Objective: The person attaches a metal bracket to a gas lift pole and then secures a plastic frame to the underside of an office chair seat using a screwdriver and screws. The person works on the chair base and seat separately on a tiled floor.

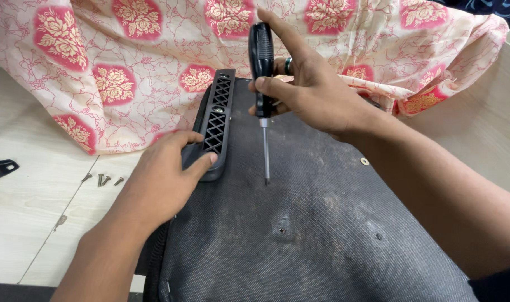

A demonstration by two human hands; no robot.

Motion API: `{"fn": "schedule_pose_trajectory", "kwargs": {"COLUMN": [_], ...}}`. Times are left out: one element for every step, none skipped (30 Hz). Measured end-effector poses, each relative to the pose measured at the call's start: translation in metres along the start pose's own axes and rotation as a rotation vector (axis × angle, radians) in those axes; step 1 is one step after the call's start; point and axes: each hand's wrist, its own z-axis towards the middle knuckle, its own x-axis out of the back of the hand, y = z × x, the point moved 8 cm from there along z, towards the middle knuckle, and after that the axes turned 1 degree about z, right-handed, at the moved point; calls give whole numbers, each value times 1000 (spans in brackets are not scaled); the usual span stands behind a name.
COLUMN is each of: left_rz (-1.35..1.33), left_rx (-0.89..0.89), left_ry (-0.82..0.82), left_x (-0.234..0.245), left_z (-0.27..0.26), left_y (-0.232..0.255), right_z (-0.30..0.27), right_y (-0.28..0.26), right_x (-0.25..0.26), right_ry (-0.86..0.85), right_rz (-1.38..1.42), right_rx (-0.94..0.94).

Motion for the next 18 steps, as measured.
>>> {"fn": "schedule_pose_trajectory", "kwargs": {"left_rz": [-49,-97,-145,-167,-188,-204,-220,-239,-258,-265,-272,-281,-260,-239,-219,-199,-179,-162], "left_rx": [-26,-48,-71,-105,-139,-173,-141,-111,-82,-81,-79,-74,-63,-53,-44,-59,-74,-87], "left_ry": [-13,-24,-35,-28,-22,-17,-22,-36,-50,-53,-57,-61,-51,-44,-36,-8,20,49], "left_x": [0,-1,-1,0,0,2,3,2,1,1,1,0,1,2,1,3,4,3], "left_z": [-2,-6,-9,-10,-11,-12,-13,-14,-14,-14,-14,-15,-15,-14,-14,-13,-14,-15], "left_y": [-2,-4,-6,-7,-6,-6,-10,-13,-15,-15,-14,-14,-15,-16,-16,-14,-12,-10], "right_z": [0,-1,-3,-5,-6,-7,-6,-4,-4,-1,1,2,3,3,2,2,1,0], "right_y": [-9,-17,-24,-26,-28,-29,-33,-37,-41,-40,-40,-40,-39,-39,-38,-38,-37,-36], "right_x": [-5,-10,-15,-17,-19,-20,-22,-22,-21,-20,-19,-19,-22,-25,-28,-31,-34,-37], "right_ry": [8,13,17,42,66,93,99,110,121,148,175,199,197,196,195,207,219,227], "right_rz": [-32,-61,-91,-82,-72,-58,-39,-22,-6,-15,-25,-33,-17,-2,14,46,78,108], "right_rx": [58,117,177,183,190,198,261,318,374,367,361,351,336,319,302,274,247,218]}}
